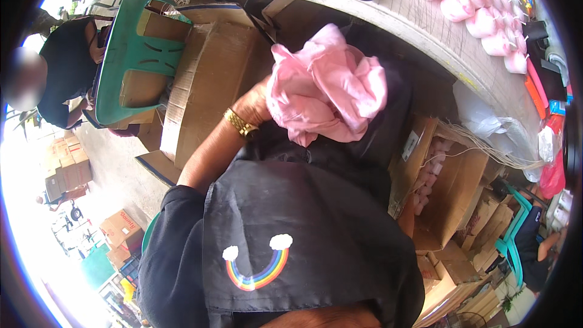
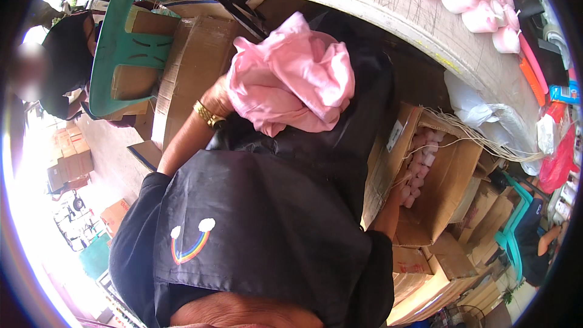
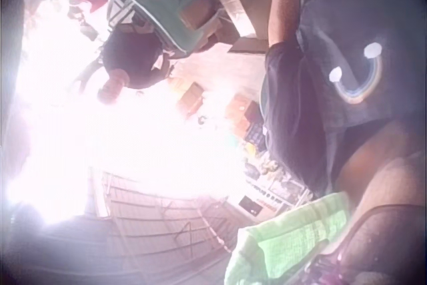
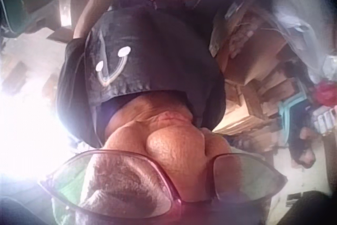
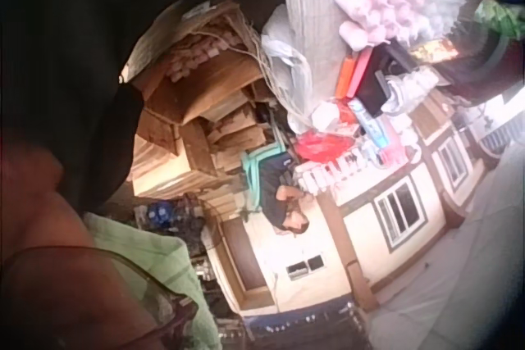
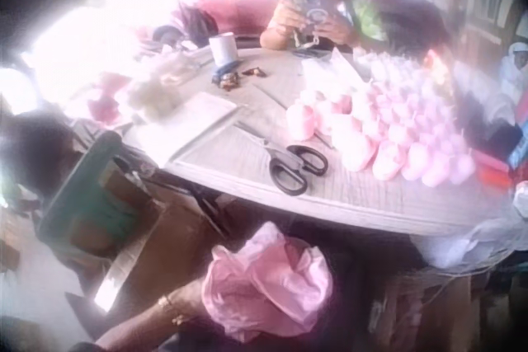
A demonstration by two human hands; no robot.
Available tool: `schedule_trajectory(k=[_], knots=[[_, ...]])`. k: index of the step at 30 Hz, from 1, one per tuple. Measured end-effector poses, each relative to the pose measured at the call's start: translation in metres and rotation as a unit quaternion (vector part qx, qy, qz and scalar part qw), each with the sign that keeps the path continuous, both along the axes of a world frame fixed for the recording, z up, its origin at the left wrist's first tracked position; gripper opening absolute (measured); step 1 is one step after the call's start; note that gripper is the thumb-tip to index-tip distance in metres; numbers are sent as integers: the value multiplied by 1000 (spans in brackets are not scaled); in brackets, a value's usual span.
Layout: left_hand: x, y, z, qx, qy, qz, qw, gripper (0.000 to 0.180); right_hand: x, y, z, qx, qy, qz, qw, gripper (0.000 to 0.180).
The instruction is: The person threads small pink cylindrical objects onto a string, then wraps a pink cloth around the assembled items. The person uses scissors to cut the string and continues to add more pink objects to the string.
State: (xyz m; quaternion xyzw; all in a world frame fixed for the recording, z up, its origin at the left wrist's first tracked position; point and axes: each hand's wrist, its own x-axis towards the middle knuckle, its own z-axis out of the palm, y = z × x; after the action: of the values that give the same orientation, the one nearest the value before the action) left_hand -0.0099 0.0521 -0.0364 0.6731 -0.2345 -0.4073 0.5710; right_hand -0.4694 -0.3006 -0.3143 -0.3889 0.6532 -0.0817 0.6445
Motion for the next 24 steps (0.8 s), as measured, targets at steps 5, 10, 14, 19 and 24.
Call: schedule_trajectory(k=[5,10,14,19,24], knots=[[1,9,-28,-166,-153,-36,974,51,29,-43,75,46,-347,-81,933,30],[-1,4,-33,-191,100,7,977,61,80,-41,187,-107,-476,-6,873,39],[-1,5,-37,-234,276,106,926,64,135,-8,264,-149,-463,66,871,38],[7,-1,-38,-209,171,66,960,60,216,37,308,-196,-466,217,835,42],[-5,-11,-33,-174,-69,-125,974,57,291,92,325,-204,-338,387,833,36]])
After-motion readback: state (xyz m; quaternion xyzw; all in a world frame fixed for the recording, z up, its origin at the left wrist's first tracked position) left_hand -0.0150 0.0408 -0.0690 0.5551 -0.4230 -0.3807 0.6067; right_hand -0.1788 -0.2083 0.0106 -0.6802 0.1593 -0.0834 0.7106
